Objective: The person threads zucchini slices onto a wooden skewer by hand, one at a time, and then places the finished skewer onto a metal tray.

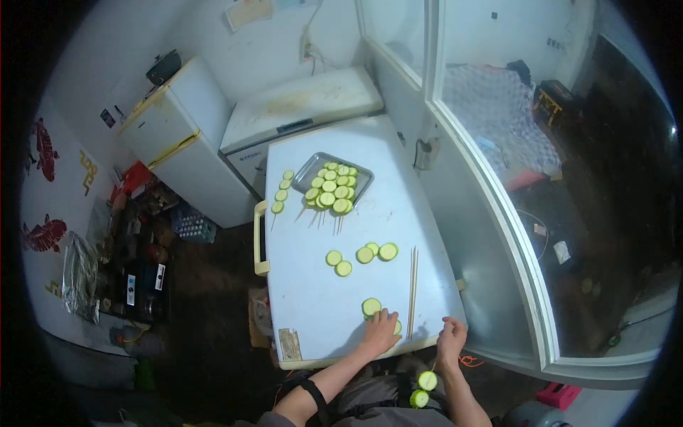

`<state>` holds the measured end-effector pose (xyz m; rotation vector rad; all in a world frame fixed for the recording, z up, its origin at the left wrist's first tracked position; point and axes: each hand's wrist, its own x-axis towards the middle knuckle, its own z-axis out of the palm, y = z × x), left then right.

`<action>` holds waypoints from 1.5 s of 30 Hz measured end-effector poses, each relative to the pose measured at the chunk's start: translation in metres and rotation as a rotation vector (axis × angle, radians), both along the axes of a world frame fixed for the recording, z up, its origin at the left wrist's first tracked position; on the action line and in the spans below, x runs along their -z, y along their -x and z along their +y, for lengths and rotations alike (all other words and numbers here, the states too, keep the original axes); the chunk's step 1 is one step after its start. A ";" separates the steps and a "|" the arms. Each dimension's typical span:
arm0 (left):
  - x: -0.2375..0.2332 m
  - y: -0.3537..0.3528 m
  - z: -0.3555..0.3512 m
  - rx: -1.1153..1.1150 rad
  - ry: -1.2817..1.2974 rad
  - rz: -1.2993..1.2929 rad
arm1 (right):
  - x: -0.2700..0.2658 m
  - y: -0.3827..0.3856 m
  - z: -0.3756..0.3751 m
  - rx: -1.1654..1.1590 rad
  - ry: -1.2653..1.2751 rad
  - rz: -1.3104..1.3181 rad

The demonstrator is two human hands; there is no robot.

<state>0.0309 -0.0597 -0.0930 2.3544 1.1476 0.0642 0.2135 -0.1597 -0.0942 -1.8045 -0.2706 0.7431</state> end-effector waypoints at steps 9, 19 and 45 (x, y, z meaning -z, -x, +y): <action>0.013 -0.009 -0.004 -0.025 -0.013 0.057 | -0.019 0.013 0.018 -0.062 -0.033 0.079; 0.003 -0.009 0.009 -0.092 -0.035 0.033 | -0.015 0.020 0.019 -0.094 -0.021 0.075; -0.005 0.005 0.190 -0.807 0.325 -0.594 | -0.019 -0.029 0.033 -0.112 0.003 0.166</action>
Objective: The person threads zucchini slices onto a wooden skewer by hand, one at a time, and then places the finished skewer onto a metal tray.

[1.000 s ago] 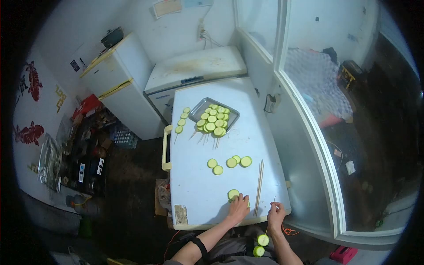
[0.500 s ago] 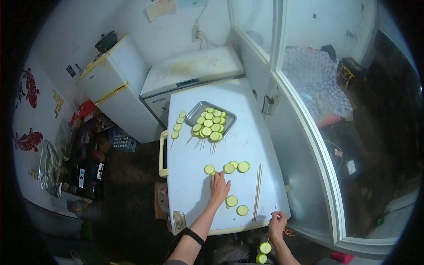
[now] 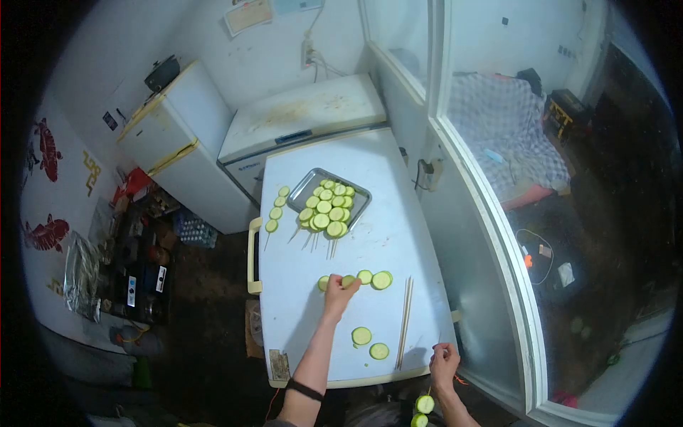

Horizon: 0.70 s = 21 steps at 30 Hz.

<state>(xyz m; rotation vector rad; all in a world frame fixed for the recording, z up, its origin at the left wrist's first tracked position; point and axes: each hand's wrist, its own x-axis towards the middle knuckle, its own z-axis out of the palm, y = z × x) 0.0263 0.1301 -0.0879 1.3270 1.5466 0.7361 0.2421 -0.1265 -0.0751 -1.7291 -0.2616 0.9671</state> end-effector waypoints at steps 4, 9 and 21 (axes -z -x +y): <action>-0.042 0.038 -0.040 -0.131 0.406 -0.989 | -0.001 0.006 0.023 0.012 -0.085 0.067; -0.053 0.064 -0.100 -0.107 0.412 -0.958 | -0.022 0.034 0.054 -0.011 -0.172 0.189; -0.012 0.071 -0.125 -0.479 0.674 -1.548 | -0.066 0.158 0.067 -0.304 -0.240 0.195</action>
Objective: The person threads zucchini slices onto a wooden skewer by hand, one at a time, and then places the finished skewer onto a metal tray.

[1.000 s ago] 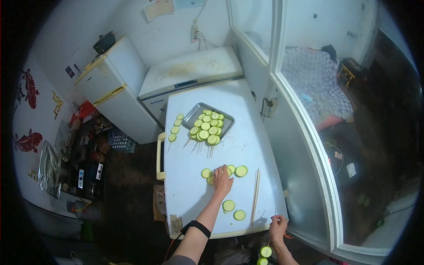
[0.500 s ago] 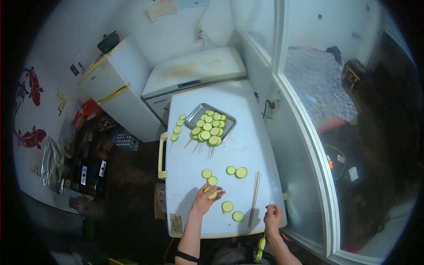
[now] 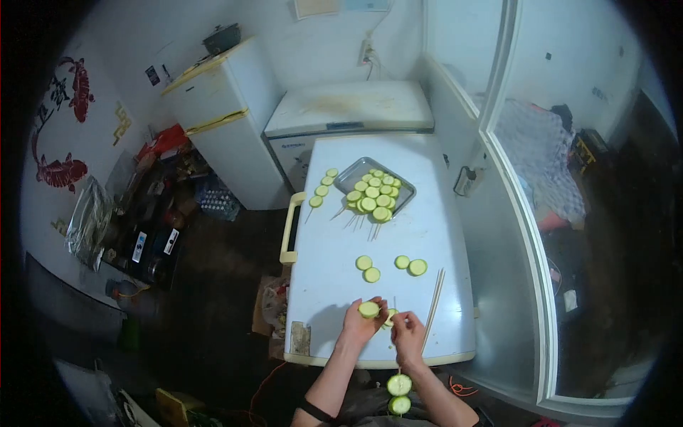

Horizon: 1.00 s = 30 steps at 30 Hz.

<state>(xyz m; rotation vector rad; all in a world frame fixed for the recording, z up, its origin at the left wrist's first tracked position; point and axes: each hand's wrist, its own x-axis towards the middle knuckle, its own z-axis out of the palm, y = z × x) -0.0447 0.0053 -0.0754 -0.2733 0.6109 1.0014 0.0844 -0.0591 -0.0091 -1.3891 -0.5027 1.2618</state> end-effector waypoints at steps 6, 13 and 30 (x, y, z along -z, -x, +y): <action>-0.017 0.019 0.016 -0.004 -0.126 -0.080 | -0.027 -0.026 0.024 0.121 0.052 0.070; -0.009 0.000 -0.002 0.106 -0.034 -0.028 | -0.026 0.005 -0.006 0.087 0.058 0.083; -0.035 -0.021 0.009 0.161 0.017 -0.017 | -0.018 0.035 -0.039 -0.094 0.016 -0.119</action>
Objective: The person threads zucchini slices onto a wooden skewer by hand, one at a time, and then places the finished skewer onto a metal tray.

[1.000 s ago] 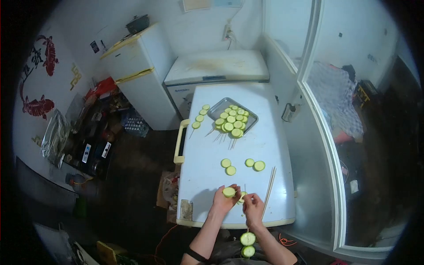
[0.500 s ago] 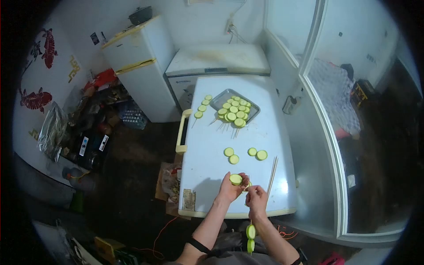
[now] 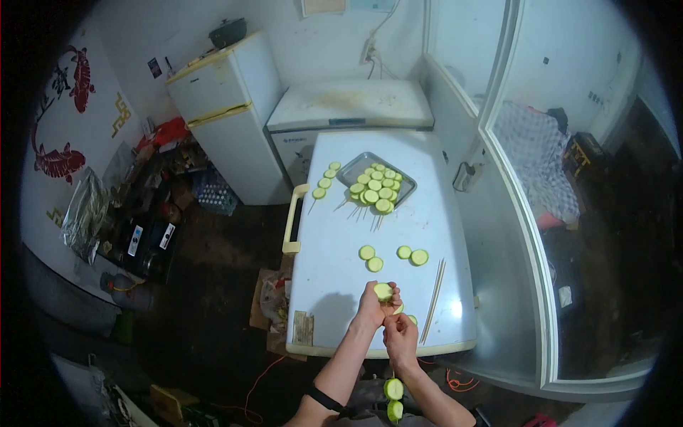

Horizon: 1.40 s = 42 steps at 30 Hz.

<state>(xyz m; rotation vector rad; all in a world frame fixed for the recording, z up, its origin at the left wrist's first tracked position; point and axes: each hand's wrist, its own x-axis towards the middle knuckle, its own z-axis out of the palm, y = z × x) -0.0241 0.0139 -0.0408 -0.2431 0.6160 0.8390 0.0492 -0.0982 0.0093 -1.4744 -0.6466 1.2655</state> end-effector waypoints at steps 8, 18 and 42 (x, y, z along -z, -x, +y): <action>0.005 0.004 -0.005 -0.014 -0.028 0.006 | 0.012 0.006 -0.001 -0.010 -0.042 -0.078; -0.008 0.010 -0.003 -0.065 -0.036 0.099 | 0.006 0.012 0.006 -0.023 -0.040 -0.055; 0.001 0.006 -0.005 0.000 -0.106 0.057 | -0.004 0.003 0.009 -0.071 -0.074 -0.189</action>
